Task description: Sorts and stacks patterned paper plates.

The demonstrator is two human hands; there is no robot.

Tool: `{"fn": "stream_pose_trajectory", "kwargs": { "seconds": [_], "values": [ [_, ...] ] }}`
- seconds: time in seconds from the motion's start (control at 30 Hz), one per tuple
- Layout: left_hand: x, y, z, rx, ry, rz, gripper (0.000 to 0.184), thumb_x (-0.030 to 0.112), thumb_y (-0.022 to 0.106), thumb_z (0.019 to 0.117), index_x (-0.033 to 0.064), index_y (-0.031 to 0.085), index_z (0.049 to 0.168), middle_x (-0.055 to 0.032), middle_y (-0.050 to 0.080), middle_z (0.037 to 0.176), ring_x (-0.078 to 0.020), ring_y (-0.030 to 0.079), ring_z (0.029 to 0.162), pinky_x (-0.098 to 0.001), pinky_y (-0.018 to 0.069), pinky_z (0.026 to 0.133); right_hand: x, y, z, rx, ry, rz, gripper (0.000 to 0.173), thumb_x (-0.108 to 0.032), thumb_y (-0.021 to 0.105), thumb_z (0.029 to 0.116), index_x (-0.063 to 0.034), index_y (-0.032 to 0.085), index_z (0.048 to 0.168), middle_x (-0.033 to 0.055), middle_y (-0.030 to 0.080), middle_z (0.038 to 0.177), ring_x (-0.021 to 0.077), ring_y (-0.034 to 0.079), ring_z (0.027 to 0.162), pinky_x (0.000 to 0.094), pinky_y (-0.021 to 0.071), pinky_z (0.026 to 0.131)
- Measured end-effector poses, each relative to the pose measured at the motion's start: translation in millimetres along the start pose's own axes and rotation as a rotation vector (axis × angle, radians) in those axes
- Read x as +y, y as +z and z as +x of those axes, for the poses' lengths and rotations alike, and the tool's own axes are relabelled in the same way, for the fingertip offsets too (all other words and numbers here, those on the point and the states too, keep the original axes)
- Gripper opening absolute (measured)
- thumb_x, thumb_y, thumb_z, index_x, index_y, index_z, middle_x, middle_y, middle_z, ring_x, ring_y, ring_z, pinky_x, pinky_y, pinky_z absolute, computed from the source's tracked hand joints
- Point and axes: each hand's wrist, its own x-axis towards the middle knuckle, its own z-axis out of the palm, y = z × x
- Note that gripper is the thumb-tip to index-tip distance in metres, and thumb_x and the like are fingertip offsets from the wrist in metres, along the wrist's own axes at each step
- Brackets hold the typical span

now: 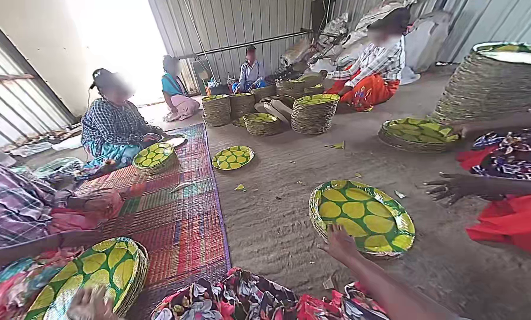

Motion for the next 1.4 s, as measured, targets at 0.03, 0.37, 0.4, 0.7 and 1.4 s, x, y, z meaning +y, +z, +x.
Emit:
{"fn": "stream_pose_trajectory", "kwargs": {
  "seconds": [0.03, 0.37, 0.4, 0.7, 1.4],
  "values": [
    [18.8, 23.9, -6.2, -0.053, 0.041, -0.043, 0.061, 0.02, 0.04, 0.1067, -0.0022, 0.019, 0.159, -0.0215, 0.026, 0.164, -0.0236, 0.035, 0.145, -0.0429, 0.0361, 0.115, -2.0, 4.4, 2.3, -0.003, 0.021, -0.013, 0.091, -0.034, 0.079, 0.0893, 0.0083, 0.033, 0.155, 0.0322, 0.029, 0.163, 0.0489, 0.027, 0.152, 0.0706, 0.0364, 0.111],
    [-7.1, 227.7, -95.9, -0.978, 0.144, 0.341, 0.061, 0.016, 0.059, 0.1018, -0.0052, 0.037, 0.154, -0.0267, 0.04, 0.158, -0.0366, 0.041, 0.148, -0.0501, 0.0362, 0.12, 2.9, 12.3, 9.3, 0.014, 0.006, -0.138, 0.054, 0.009, 0.053, 0.0976, 0.0073, 0.041, 0.151, 0.0338, 0.043, 0.153, 0.0522, 0.043, 0.142, 0.065, 0.0474, 0.102],
    [-26.6, 230.0, -103.5, -1.036, 0.126, 0.449, 0.062, 0.019, 0.06, 0.1025, -0.0048, 0.037, 0.154, -0.027, 0.041, 0.158, -0.0387, 0.04, 0.148, -0.0524, 0.033, 0.122, 4.8, 9.0, 5.3, 0.001, -0.004, -0.146, 0.054, 0.007, 0.055, 0.0977, 0.007, 0.042, 0.15, 0.0332, 0.044, 0.152, 0.0518, 0.044, 0.141, 0.0647, 0.0474, 0.102],
    [-51.5, 236.8, -120.3, -1.396, 0.113, 0.752, 0.064, 0.026, 0.057, 0.105, 0.0027, 0.033, 0.159, -0.0236, 0.043, 0.157, -0.0379, 0.042, 0.147, -0.0522, 0.0345, 0.121, 79.9, -34.5, -96.6, -0.289, -0.073, -0.392, 0.035, 0.0, 0.053, 0.1029, 0.0069, 0.055, 0.137, 0.033, 0.055, 0.139, 0.0529, 0.054, 0.129, 0.066, 0.0486, 0.096],
    [-104.3, 248.1, -135.2, -1.493, 0.2, 1.083, 0.06, 0.027, 0.058, 0.1037, 0.0059, 0.039, 0.157, -0.022, 0.045, 0.157, -0.0381, 0.039, 0.149, -0.0559, 0.034, 0.12, -9.0, -32.3, -42.8, -0.181, 0.223, 0.004, 0.048, -0.026, 0.062, 0.1015, 0.0047, 0.057, 0.138, 0.0265, 0.058, 0.143, 0.0418, 0.055, 0.134, 0.0607, 0.0453, 0.106]
  ]
}}
